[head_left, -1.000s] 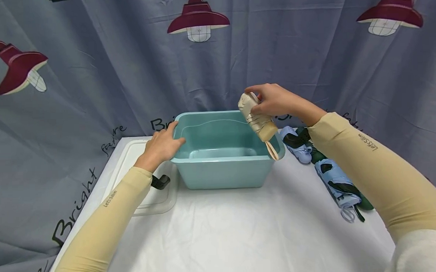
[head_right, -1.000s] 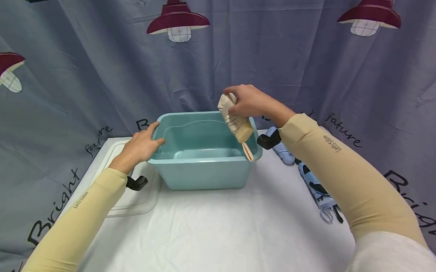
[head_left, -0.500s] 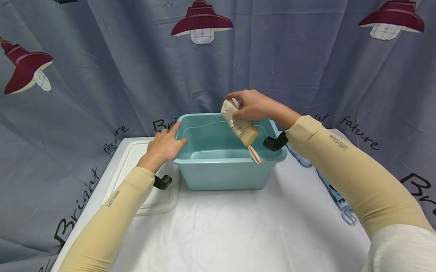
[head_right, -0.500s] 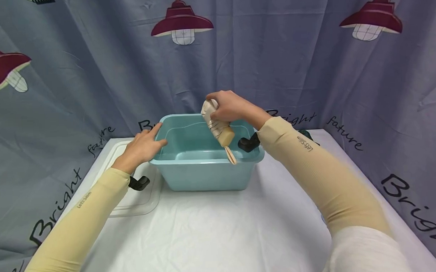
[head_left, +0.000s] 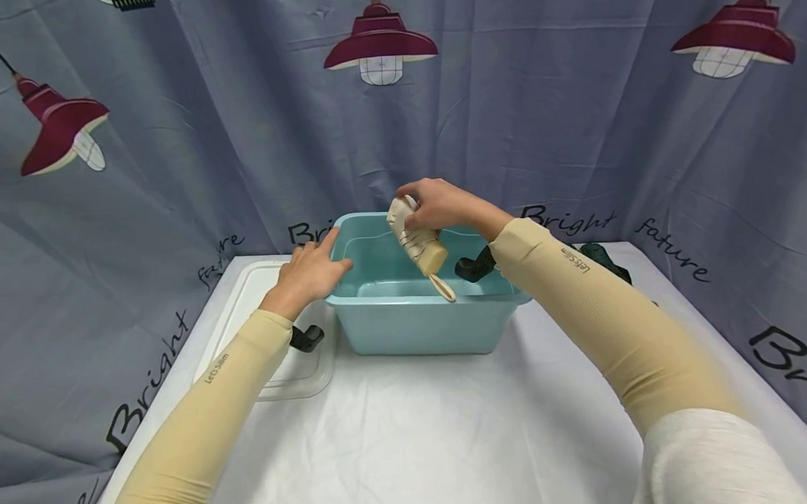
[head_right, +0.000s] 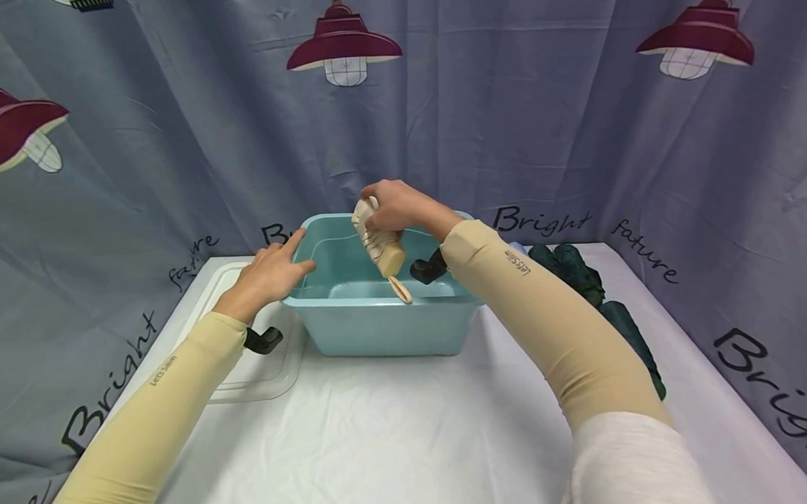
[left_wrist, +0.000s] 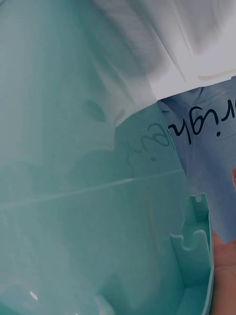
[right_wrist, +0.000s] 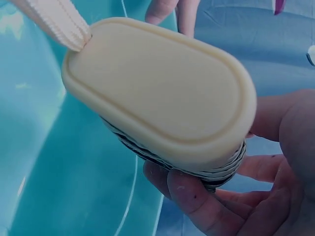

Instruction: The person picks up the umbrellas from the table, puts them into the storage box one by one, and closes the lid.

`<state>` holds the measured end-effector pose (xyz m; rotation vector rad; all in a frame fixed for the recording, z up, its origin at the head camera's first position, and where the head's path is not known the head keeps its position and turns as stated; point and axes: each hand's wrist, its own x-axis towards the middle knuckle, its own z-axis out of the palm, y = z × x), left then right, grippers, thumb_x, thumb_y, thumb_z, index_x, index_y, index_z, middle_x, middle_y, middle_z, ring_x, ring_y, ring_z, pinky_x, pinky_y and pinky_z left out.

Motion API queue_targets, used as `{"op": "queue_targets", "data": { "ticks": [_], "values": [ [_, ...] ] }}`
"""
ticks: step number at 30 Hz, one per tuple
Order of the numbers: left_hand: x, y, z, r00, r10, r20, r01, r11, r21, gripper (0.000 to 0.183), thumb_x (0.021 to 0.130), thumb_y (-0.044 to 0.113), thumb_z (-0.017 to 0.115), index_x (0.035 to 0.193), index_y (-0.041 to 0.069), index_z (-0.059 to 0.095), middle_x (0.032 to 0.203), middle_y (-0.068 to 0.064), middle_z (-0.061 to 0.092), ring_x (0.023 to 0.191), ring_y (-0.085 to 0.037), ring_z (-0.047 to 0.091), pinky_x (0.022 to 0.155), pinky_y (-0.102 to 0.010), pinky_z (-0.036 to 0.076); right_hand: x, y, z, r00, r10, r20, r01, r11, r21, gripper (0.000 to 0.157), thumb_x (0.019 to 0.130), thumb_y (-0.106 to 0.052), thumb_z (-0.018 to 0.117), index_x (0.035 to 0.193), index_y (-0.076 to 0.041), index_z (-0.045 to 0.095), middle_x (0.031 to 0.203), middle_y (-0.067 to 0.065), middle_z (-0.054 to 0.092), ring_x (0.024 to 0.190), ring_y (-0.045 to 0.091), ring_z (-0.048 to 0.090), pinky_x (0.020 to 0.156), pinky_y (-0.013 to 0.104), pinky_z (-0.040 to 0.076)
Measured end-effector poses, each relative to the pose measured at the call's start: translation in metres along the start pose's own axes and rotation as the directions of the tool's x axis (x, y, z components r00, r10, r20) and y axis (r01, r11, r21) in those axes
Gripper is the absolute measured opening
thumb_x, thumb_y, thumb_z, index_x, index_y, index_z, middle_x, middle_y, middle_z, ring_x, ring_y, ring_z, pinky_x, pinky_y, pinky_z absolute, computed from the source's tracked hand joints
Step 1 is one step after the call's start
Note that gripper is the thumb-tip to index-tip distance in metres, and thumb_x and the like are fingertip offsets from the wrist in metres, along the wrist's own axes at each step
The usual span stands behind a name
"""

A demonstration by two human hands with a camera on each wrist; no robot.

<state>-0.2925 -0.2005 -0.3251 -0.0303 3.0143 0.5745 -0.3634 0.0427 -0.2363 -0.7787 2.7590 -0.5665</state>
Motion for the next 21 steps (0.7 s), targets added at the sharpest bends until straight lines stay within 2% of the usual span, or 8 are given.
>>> {"op": "queue_targets", "data": {
  "ticks": [7, 12, 16, 21],
  "values": [
    [-0.001, -0.001, -0.002, 1.0, -0.004, 0.002, 0.004, 1.0, 0.004, 0.078, 0.097, 0.055, 0.041, 0.163, 0.035, 0.005, 0.161, -0.022, 0.028, 0.144, -0.043, 0.029, 0.106, -0.068, 0.032, 0.017, -0.007, 0.013, 0.998, -0.008, 0.066, 0.006, 1.0, 0.027, 0.063, 0.093, -0.019, 0.062, 0.153, -0.013, 0.043, 0.138, 0.015, 0.054, 0.091, 0.024, 0.066, 0.068, 0.033, 0.057],
    [-0.003, -0.003, -0.004, 1.0, 0.003, -0.021, -0.003, 1.0, 0.006, 0.078, 0.097, 0.054, 0.042, 0.163, 0.034, 0.007, 0.159, -0.021, 0.031, 0.143, -0.044, 0.031, 0.105, -0.068, 0.033, 0.031, -0.012, 0.022, 0.994, -0.012, 0.107, 0.009, 1.0, 0.025, 0.063, 0.095, -0.019, 0.062, 0.154, -0.012, 0.041, 0.138, 0.016, 0.054, 0.076, 0.021, 0.069, 0.065, 0.031, 0.057],
    [-0.002, -0.003, -0.002, 1.0, 0.008, -0.015, -0.008, 1.0, 0.001, 0.078, 0.097, 0.054, 0.042, 0.163, 0.034, 0.007, 0.158, -0.021, 0.033, 0.142, -0.043, 0.032, 0.104, -0.068, 0.034, 0.038, -0.013, 0.029, 0.99, 0.003, 0.14, -0.005, 1.0, 0.014, 0.064, 0.095, -0.018, 0.062, 0.155, -0.011, 0.04, 0.135, 0.018, 0.056, 0.072, 0.021, 0.069, 0.066, 0.032, 0.058],
    [-0.001, -0.001, 0.001, 1.0, 0.005, -0.014, -0.005, 1.0, 0.0, 0.077, 0.098, 0.054, 0.042, 0.163, 0.034, 0.006, 0.158, -0.02, 0.033, 0.141, -0.043, 0.033, 0.104, -0.067, 0.035, 0.047, -0.014, 0.039, 0.98, 0.027, 0.195, -0.031, 0.999, 0.019, 0.065, 0.095, -0.017, 0.064, 0.155, -0.013, 0.04, 0.136, 0.019, 0.055, 0.076, 0.022, 0.071, 0.078, 0.04, 0.06]
  ]
}}
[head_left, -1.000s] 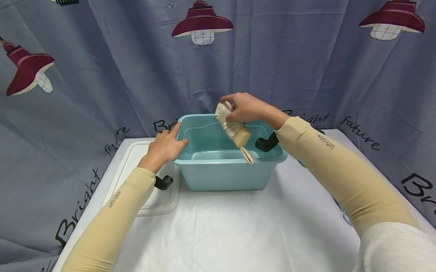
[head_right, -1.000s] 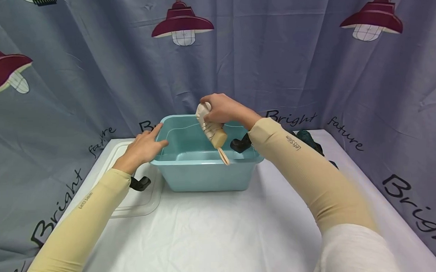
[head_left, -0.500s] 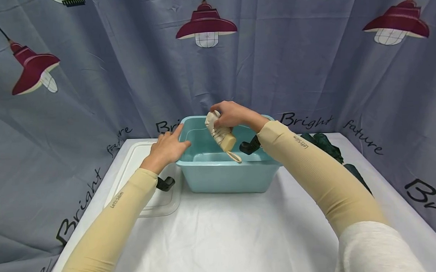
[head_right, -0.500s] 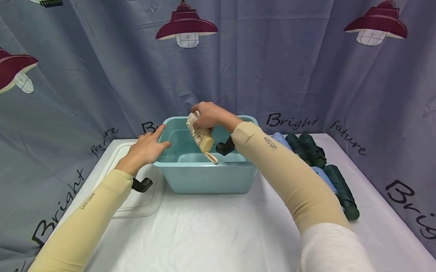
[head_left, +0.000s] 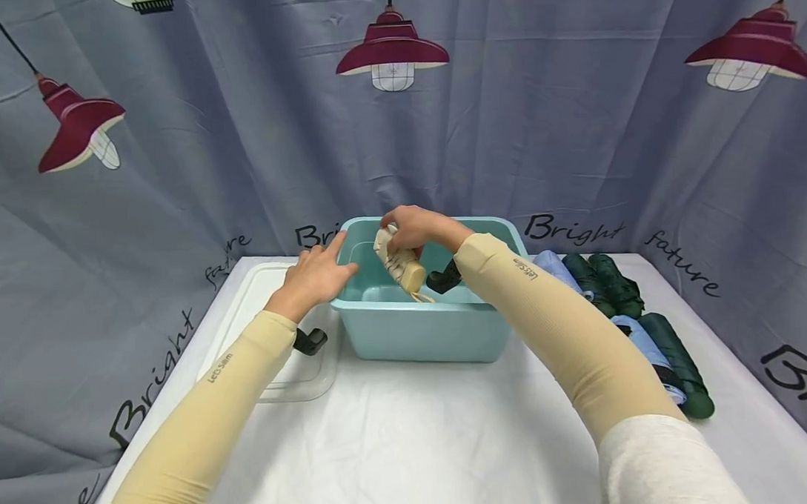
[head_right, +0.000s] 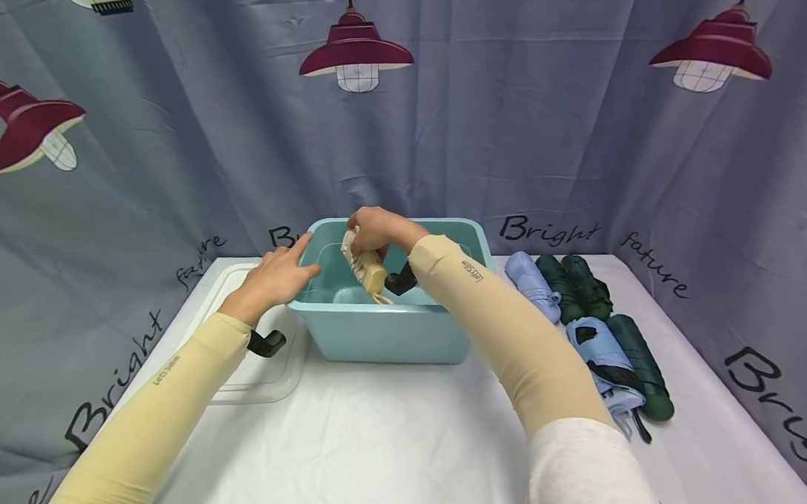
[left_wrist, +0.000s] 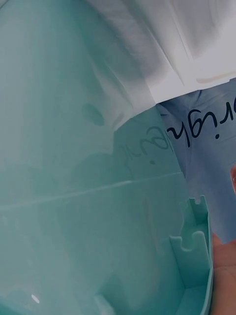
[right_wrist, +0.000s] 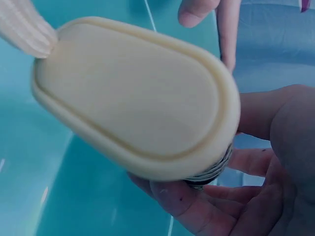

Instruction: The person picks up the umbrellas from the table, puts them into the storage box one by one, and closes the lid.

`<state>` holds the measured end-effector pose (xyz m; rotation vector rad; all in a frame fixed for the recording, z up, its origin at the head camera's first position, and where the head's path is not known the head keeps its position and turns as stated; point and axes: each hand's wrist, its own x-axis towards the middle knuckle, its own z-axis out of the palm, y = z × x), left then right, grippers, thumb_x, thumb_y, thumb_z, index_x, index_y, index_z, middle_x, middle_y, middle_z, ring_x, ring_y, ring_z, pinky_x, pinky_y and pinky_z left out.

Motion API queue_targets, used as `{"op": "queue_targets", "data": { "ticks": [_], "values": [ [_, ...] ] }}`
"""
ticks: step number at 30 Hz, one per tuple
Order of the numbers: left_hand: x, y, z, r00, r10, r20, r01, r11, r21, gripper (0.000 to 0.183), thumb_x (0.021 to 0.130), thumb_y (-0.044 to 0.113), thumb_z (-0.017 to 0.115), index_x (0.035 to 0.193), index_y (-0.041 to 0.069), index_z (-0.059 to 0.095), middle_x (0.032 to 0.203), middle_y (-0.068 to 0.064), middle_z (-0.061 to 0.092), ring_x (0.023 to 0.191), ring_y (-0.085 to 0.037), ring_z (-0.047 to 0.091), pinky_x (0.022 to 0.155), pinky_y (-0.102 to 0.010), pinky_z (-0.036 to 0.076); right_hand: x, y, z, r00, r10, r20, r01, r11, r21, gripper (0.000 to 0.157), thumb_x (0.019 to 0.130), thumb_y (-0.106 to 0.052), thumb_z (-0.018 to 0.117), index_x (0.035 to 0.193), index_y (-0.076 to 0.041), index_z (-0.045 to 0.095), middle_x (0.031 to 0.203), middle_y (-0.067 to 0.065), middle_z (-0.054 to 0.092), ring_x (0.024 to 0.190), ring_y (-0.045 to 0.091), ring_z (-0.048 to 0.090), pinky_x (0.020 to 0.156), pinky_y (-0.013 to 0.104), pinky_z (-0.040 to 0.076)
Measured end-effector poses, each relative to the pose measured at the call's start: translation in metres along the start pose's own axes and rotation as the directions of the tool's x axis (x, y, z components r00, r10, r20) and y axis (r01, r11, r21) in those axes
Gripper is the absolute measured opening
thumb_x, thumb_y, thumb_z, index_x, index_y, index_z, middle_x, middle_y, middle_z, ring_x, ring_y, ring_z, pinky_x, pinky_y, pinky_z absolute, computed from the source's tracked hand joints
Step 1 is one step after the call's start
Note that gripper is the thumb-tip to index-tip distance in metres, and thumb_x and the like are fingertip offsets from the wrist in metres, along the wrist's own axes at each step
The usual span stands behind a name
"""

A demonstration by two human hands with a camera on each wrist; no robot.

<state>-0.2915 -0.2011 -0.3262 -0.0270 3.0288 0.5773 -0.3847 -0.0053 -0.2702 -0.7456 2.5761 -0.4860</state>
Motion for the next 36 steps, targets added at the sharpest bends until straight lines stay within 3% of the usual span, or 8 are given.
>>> {"op": "queue_targets", "data": {
  "ticks": [3, 10, 17, 23, 28, 32, 36],
  "values": [
    [0.0, 0.002, 0.0, 1.0, -0.005, 0.005, 0.005, 1.0, 0.005, 0.077, 0.098, 0.054, 0.041, 0.163, 0.034, 0.006, 0.159, -0.02, 0.032, 0.142, -0.043, 0.032, 0.104, -0.067, 0.035, 0.007, -0.001, 0.005, 1.0, 0.01, 0.027, -0.01, 1.0, 0.014, 0.066, 0.094, -0.016, 0.064, 0.155, -0.013, 0.04, 0.139, 0.018, 0.054, 0.079, 0.023, 0.073, 0.082, 0.042, 0.059],
    [0.0, 0.003, 0.0, 1.0, -0.007, 0.008, 0.007, 1.0, 0.011, 0.076, 0.098, 0.057, 0.037, 0.163, 0.035, 0.005, 0.158, -0.02, 0.033, 0.142, -0.043, 0.033, 0.103, -0.067, 0.036, 0.017, -0.009, 0.014, 0.995, 0.029, 0.095, -0.032, 0.999, 0.027, 0.068, 0.093, -0.014, 0.062, 0.156, -0.009, 0.036, 0.134, 0.019, 0.058, 0.078, 0.02, 0.074, 0.073, 0.032, 0.059],
    [0.0, 0.003, 0.0, 1.0, 0.006, -0.004, -0.006, 1.0, 0.005, 0.076, 0.097, 0.055, 0.038, 0.163, 0.034, 0.007, 0.156, -0.02, 0.036, 0.141, -0.044, 0.034, 0.103, -0.066, 0.037, 0.027, -0.014, 0.023, 0.991, -0.014, 0.133, 0.012, 1.0, 0.015, 0.063, 0.095, -0.011, 0.059, 0.154, -0.001, 0.039, 0.124, 0.019, 0.064, 0.073, 0.019, 0.072, 0.071, 0.032, 0.059],
    [0.0, 0.001, 0.0, 1.0, 0.004, 0.008, -0.004, 1.0, 0.005, 0.076, 0.098, 0.054, 0.039, 0.163, 0.034, 0.005, 0.158, -0.021, 0.033, 0.144, -0.045, 0.031, 0.104, -0.067, 0.035, 0.036, -0.02, 0.031, 0.983, -0.013, 0.182, 0.016, 1.0, -0.015, 0.032, 0.096, -0.011, 0.06, 0.124, 0.002, 0.065, 0.102, 0.015, 0.068, 0.067, 0.017, 0.068, 0.074, 0.036, 0.059],
    [0.0, 0.0, 0.0, 1.0, 0.003, 0.009, -0.003, 1.0, -0.005, 0.076, 0.099, 0.053, 0.04, 0.164, 0.033, 0.005, 0.16, -0.022, 0.031, 0.145, -0.046, 0.029, 0.105, -0.067, 0.035, 0.044, -0.024, 0.036, 0.977, 0.018, 0.213, -0.019, 1.0, 0.001, 0.017, 0.094, -0.01, 0.061, 0.102, 0.001, 0.071, 0.088, 0.012, 0.068, 0.066, 0.018, 0.069, 0.074, 0.035, 0.059],
    [0.0, 0.0, 0.001, 1.0, 0.006, 0.006, -0.006, 1.0, -0.011, 0.076, 0.1, 0.053, 0.041, 0.164, 0.033, 0.005, 0.16, -0.022, 0.031, 0.146, -0.046, 0.028, 0.106, -0.067, 0.035, 0.048, -0.027, 0.041, 0.965, 0.049, 0.258, -0.064, 0.997, 0.052, 0.02, 0.095, -0.007, 0.06, 0.11, 0.006, 0.066, 0.094, 0.015, 0.067, 0.069, 0.02, 0.069, 0.073, 0.034, 0.059],
    [0.001, 0.001, 0.001, 1.0, 0.011, 0.011, -0.011, 1.0, -0.009, 0.076, 0.1, 0.053, 0.041, 0.164, 0.032, 0.004, 0.16, -0.023, 0.03, 0.146, -0.046, 0.027, 0.107, -0.066, 0.034, 0.05, -0.027, 0.044, 0.953, 0.084, 0.292, -0.109, 0.991, 0.072, 0.04, 0.096, -0.006, 0.058, 0.133, 0.007, 0.05, 0.107, 0.018, 0.064, 0.072, 0.02, 0.07, 0.075, 0.033, 0.059]
  ]
}}
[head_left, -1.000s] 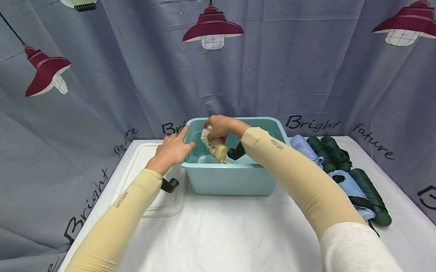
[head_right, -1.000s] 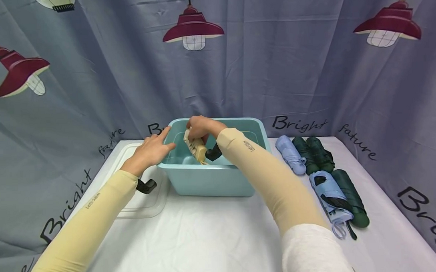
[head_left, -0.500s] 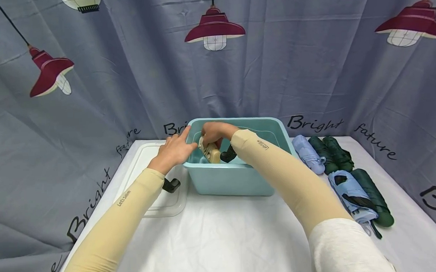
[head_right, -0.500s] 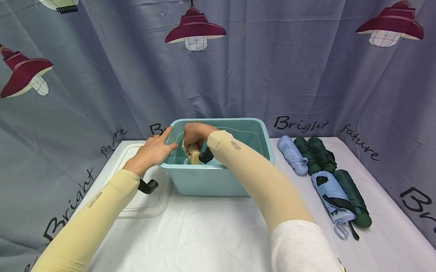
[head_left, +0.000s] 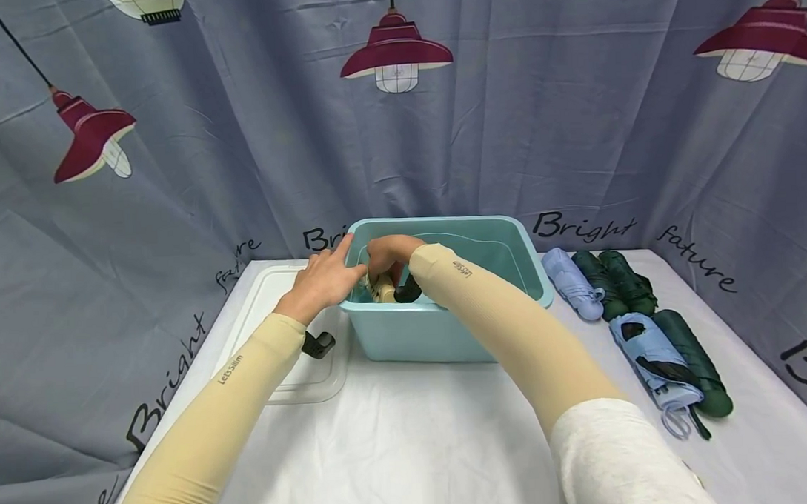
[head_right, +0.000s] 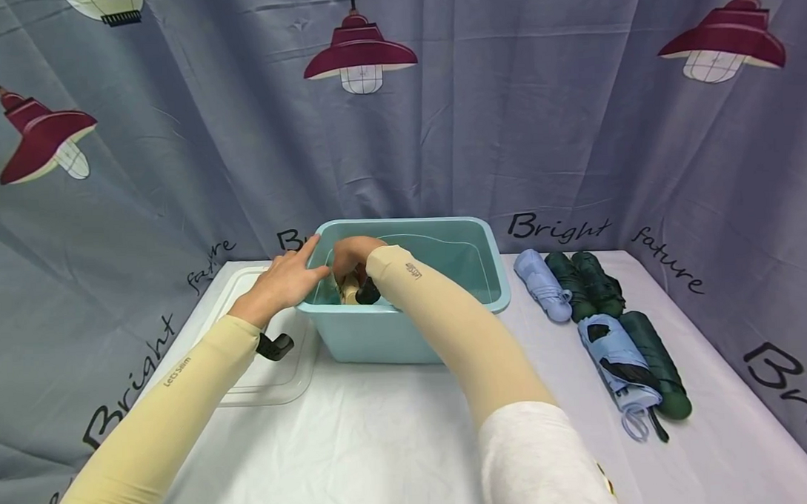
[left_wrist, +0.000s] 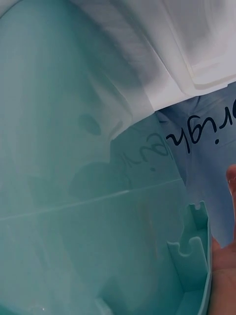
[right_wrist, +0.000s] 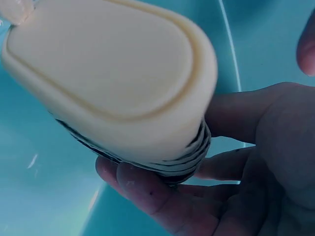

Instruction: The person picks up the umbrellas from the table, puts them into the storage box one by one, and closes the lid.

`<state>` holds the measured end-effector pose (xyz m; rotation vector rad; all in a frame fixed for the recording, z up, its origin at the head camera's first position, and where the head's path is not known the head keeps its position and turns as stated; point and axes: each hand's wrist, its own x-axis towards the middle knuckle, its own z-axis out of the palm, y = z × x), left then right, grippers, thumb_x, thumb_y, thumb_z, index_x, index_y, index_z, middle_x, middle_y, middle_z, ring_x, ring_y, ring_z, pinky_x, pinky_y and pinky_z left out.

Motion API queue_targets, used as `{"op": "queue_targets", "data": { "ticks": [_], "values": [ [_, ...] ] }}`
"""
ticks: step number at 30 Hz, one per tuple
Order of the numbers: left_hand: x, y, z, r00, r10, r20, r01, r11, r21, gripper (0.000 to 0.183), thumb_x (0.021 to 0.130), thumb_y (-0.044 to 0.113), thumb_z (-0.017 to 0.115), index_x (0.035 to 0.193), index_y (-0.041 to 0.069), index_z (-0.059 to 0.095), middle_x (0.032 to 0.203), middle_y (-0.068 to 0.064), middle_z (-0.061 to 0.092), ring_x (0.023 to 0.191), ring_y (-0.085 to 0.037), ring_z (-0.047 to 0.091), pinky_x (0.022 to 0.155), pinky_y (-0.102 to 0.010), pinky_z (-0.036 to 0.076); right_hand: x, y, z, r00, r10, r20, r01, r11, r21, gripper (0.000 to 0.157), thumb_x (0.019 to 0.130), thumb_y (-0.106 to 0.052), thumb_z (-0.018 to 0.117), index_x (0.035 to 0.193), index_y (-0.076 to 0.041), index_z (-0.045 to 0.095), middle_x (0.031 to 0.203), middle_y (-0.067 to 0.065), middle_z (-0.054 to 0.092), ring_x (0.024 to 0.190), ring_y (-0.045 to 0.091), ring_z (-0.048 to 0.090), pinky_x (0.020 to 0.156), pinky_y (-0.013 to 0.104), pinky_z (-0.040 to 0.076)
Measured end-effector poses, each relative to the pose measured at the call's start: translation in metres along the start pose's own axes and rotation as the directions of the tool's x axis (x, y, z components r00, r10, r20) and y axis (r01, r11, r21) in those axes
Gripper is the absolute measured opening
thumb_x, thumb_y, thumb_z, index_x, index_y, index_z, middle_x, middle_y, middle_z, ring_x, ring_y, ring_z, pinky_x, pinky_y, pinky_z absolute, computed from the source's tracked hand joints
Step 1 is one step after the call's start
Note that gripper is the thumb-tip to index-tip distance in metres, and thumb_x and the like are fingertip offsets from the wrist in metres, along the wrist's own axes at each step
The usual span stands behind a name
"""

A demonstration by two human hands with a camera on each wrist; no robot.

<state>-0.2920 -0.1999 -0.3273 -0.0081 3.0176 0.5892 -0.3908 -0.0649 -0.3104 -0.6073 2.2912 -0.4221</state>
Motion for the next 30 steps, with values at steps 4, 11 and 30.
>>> {"op": "queue_targets", "data": {
  "ticks": [4, 11, 30],
  "values": [
    [-0.001, 0.0, -0.001, 1.0, 0.007, 0.001, -0.007, 1.0, -0.003, 0.076, 0.101, 0.052, 0.041, 0.164, 0.032, 0.004, 0.16, -0.023, 0.03, 0.147, -0.046, 0.027, 0.107, -0.066, 0.034, 0.005, -0.002, 0.0, 0.999, 0.029, 0.027, -0.029, 0.999, -0.022, 0.049, 0.098, -0.009, 0.059, 0.143, 0.005, 0.043, 0.114, 0.018, 0.063, 0.076, 0.019, 0.07, 0.078, 0.032, 0.059],
    [-0.001, 0.0, -0.001, 1.0, 0.011, 0.006, -0.011, 1.0, 0.001, 0.077, 0.1, 0.054, 0.04, 0.164, 0.032, 0.003, 0.161, -0.022, 0.03, 0.146, -0.045, 0.028, 0.107, -0.066, 0.034, 0.01, -0.005, 0.0, 0.997, 0.047, 0.058, -0.042, 0.996, -0.083, 0.045, 0.098, -0.013, 0.062, 0.138, 0.003, 0.049, 0.111, 0.014, 0.064, 0.08, 0.017, 0.068, 0.081, 0.03, 0.058],
    [-0.001, -0.001, 0.0, 1.0, 0.022, -0.001, -0.022, 1.0, -0.014, 0.077, 0.099, 0.054, 0.041, 0.164, 0.031, 0.005, 0.16, -0.023, 0.031, 0.147, -0.045, 0.027, 0.107, -0.065, 0.035, 0.019, -0.016, -0.005, 0.982, 0.125, 0.142, -0.08, 0.955, -0.287, 0.035, 0.099, -0.022, 0.061, 0.129, -0.005, 0.065, 0.105, 0.006, 0.064, 0.081, 0.014, 0.063, 0.075, 0.026, 0.051]
  ]
}}
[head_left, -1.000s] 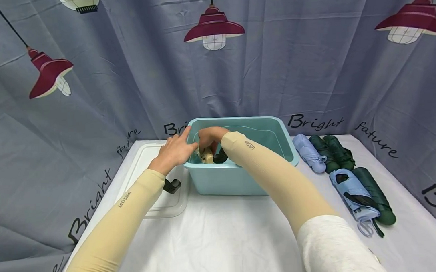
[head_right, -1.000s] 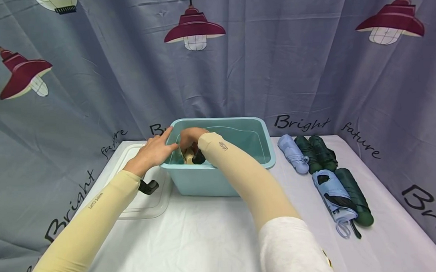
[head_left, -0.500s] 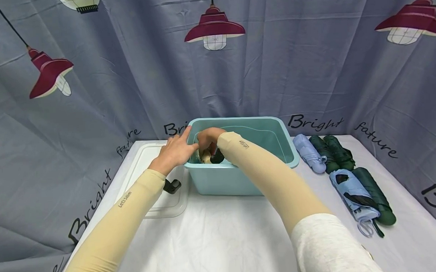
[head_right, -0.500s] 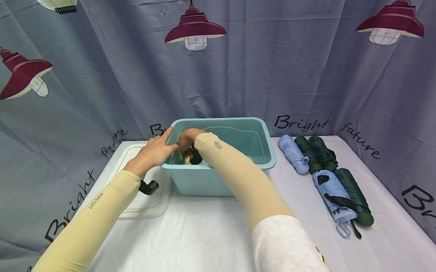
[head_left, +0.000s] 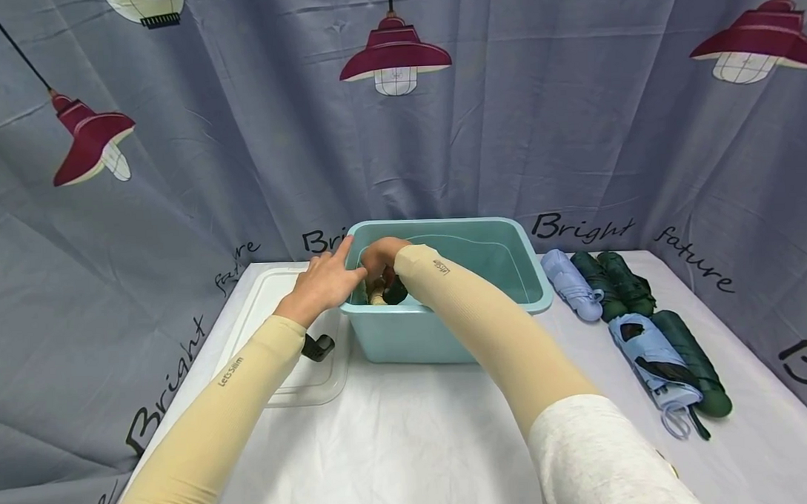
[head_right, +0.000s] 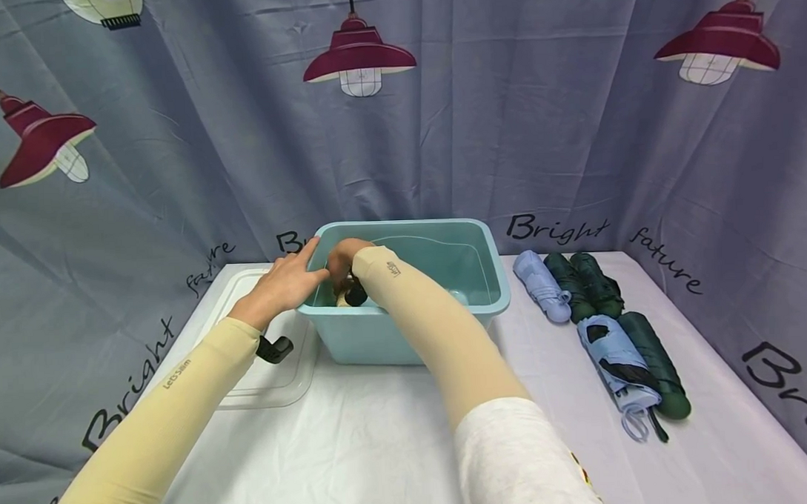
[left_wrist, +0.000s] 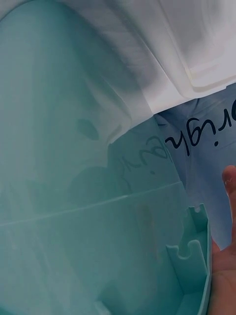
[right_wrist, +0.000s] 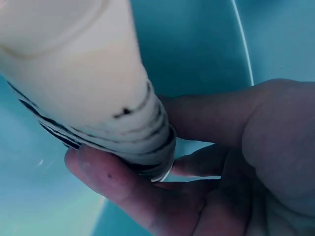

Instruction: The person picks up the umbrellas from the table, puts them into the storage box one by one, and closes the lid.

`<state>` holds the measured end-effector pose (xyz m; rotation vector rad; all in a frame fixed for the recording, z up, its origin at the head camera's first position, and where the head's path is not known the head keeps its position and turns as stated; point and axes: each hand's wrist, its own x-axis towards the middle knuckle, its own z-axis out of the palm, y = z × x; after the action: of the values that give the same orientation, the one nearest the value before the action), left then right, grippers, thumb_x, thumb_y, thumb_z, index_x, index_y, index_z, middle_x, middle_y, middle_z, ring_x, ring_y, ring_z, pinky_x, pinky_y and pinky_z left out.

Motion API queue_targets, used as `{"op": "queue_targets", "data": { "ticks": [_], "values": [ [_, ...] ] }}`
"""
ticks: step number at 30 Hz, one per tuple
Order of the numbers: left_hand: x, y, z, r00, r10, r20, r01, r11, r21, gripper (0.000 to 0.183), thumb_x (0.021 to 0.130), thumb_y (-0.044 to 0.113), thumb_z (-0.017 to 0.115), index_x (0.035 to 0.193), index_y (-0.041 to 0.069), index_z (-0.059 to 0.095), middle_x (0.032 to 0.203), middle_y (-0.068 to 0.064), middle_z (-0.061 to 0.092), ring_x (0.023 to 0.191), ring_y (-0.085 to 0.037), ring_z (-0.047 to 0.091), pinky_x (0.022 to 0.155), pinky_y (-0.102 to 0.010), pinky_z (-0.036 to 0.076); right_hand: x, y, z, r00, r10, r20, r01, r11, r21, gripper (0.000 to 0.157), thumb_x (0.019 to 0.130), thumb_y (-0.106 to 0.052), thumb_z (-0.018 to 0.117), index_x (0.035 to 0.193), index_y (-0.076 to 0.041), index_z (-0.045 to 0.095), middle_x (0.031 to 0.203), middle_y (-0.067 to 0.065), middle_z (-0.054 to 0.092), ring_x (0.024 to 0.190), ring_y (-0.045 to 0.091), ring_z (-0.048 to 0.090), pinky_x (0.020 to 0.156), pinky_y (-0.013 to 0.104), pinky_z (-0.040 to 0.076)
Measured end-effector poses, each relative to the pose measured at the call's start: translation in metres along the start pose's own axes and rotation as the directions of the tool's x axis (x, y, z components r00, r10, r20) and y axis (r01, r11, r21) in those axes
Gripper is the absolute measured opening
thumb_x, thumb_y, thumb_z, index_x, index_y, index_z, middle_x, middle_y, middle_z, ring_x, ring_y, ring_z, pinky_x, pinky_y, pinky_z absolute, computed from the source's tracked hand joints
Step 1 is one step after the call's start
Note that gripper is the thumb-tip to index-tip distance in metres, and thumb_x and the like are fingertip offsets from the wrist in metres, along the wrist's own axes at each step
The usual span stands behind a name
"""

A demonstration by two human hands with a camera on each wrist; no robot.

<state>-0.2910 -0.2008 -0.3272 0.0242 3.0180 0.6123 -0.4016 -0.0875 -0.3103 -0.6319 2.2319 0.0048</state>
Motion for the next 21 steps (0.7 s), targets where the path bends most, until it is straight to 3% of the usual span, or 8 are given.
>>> {"op": "queue_targets", "data": {
  "ticks": [5, 10, 12, 16, 21],
  "values": [
    [0.0, -0.001, 0.0, 1.0, 0.003, 0.002, -0.003, 1.0, -0.006, 0.077, 0.1, 0.054, 0.04, 0.164, 0.031, 0.004, 0.16, -0.023, 0.03, 0.147, -0.045, 0.027, 0.108, -0.065, 0.034, -0.002, 0.001, 0.002, 1.0, -0.027, 0.004, 0.026, 0.995, 0.094, 0.042, 0.098, -0.02, 0.064, 0.136, -0.002, 0.059, 0.127, 0.012, 0.062, 0.1, 0.02, 0.065, 0.09, 0.03, 0.052],
    [-0.001, -0.001, 0.0, 1.0, -0.002, -0.003, 0.002, 1.0, -0.014, 0.078, 0.099, 0.054, 0.04, 0.164, 0.031, 0.004, 0.159, -0.023, 0.032, 0.147, -0.044, 0.028, 0.105, -0.066, 0.036, -0.004, 0.003, 0.004, 0.997, -0.072, 0.017, 0.065, 0.958, 0.279, 0.051, 0.101, -0.006, 0.055, 0.15, 0.001, 0.043, 0.146, 0.017, 0.051, 0.123, 0.028, 0.059, 0.108, 0.039, 0.044],
    [-0.001, -0.001, 0.001, 1.0, -0.003, -0.002, 0.003, 1.0, -0.016, 0.078, 0.099, 0.055, 0.04, 0.164, 0.032, 0.004, 0.159, -0.023, 0.033, 0.146, -0.044, 0.028, 0.105, -0.065, 0.037, -0.004, 0.004, 0.004, 0.997, -0.078, 0.019, 0.068, 0.948, 0.31, 0.054, 0.1, -0.002, 0.053, 0.152, 0.001, 0.038, 0.148, 0.017, 0.048, 0.123, 0.028, 0.057, 0.109, 0.039, 0.043],
    [0.0, -0.001, 0.002, 1.0, 0.0, -0.004, 0.0, 1.0, -0.012, 0.078, 0.098, 0.055, 0.04, 0.164, 0.032, 0.004, 0.158, -0.023, 0.034, 0.146, -0.045, 0.029, 0.104, -0.066, 0.037, -0.004, 0.006, 0.005, 0.996, -0.084, 0.024, 0.073, 0.95, 0.305, 0.052, 0.099, -0.002, 0.054, 0.149, 0.001, 0.042, 0.143, 0.017, 0.051, 0.116, 0.026, 0.057, 0.106, 0.038, 0.044],
    [0.0, 0.0, 0.001, 1.0, -0.001, -0.01, 0.001, 1.0, -0.002, 0.078, 0.099, 0.055, 0.04, 0.164, 0.033, 0.004, 0.158, -0.023, 0.033, 0.146, -0.046, 0.029, 0.104, -0.067, 0.036, -0.009, 0.01, 0.005, 0.994, -0.096, 0.049, 0.07, 0.922, 0.38, 0.044, 0.099, -0.002, 0.055, 0.142, 0.005, 0.048, 0.138, 0.023, 0.055, 0.125, 0.036, 0.059, 0.098, 0.038, 0.046]
  ]
}}
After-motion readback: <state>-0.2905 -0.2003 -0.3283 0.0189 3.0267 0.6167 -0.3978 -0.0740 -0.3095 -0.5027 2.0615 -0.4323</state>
